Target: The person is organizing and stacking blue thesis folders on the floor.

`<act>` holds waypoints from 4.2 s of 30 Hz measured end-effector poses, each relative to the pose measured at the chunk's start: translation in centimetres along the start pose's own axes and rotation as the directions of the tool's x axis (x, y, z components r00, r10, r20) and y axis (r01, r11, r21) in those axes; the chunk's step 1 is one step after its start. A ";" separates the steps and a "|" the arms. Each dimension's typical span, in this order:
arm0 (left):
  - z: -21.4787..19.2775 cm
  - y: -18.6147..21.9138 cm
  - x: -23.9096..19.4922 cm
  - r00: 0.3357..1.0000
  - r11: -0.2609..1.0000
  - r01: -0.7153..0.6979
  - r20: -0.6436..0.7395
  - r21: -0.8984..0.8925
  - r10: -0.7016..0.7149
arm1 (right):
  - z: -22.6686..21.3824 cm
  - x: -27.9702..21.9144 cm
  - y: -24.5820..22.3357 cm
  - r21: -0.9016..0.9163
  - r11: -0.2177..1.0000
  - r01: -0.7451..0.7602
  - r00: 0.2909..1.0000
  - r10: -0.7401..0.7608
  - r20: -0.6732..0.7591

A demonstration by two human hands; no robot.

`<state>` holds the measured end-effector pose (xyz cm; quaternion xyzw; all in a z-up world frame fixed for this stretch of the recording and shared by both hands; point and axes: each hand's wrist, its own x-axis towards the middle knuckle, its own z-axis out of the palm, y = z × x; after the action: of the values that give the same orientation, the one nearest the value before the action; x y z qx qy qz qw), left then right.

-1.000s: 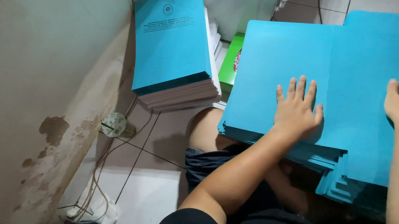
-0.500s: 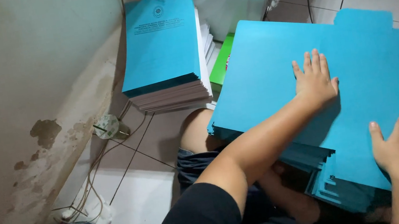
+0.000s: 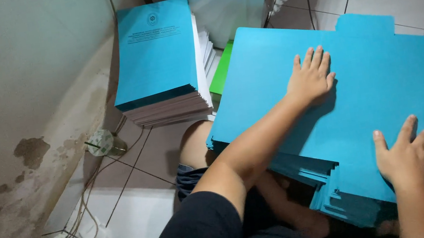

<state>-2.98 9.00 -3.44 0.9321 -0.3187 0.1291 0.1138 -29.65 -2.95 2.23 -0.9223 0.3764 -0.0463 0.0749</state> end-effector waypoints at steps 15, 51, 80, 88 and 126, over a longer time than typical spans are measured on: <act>-18.1 -11.0 -25.5 0.998 0.745 -0.062 -0.039 -0.665 0.048 | -6.9 -2.9 -9.6 -0.077 0.992 -0.099 0.880 0.123 0.460; -26.0 -36.8 -24.6 0.999 0.999 0.049 -0.025 0.017 -0.048 | -2.7 -9.3 -41.0 0.949 0.092 -0.303 0.561 -0.787 0.256; -26.9 -25.8 -24.9 0.794 0.973 -0.186 -0.564 0.134 0.229 | -0.2 -4.4 -36.5 0.694 0.067 -0.717 0.486 -0.666 0.566; -22.9 -10.2 -23.9 0.788 0.822 -0.532 -0.475 -0.206 0.391 | -13.4 -4.8 -18.2 0.650 0.742 -0.164 0.842 -0.238 0.484; -11.6 -3.7 -10.1 0.906 0.893 -0.346 0.145 -0.287 0.398 | 0.3 3.6 10.0 0.371 0.928 0.009 0.998 0.014 -0.059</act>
<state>-10.33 21.01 3.78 0.8391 -0.5155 0.0123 0.1732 -33.96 -12.50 0.27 -0.8891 0.3642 -0.1446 0.2366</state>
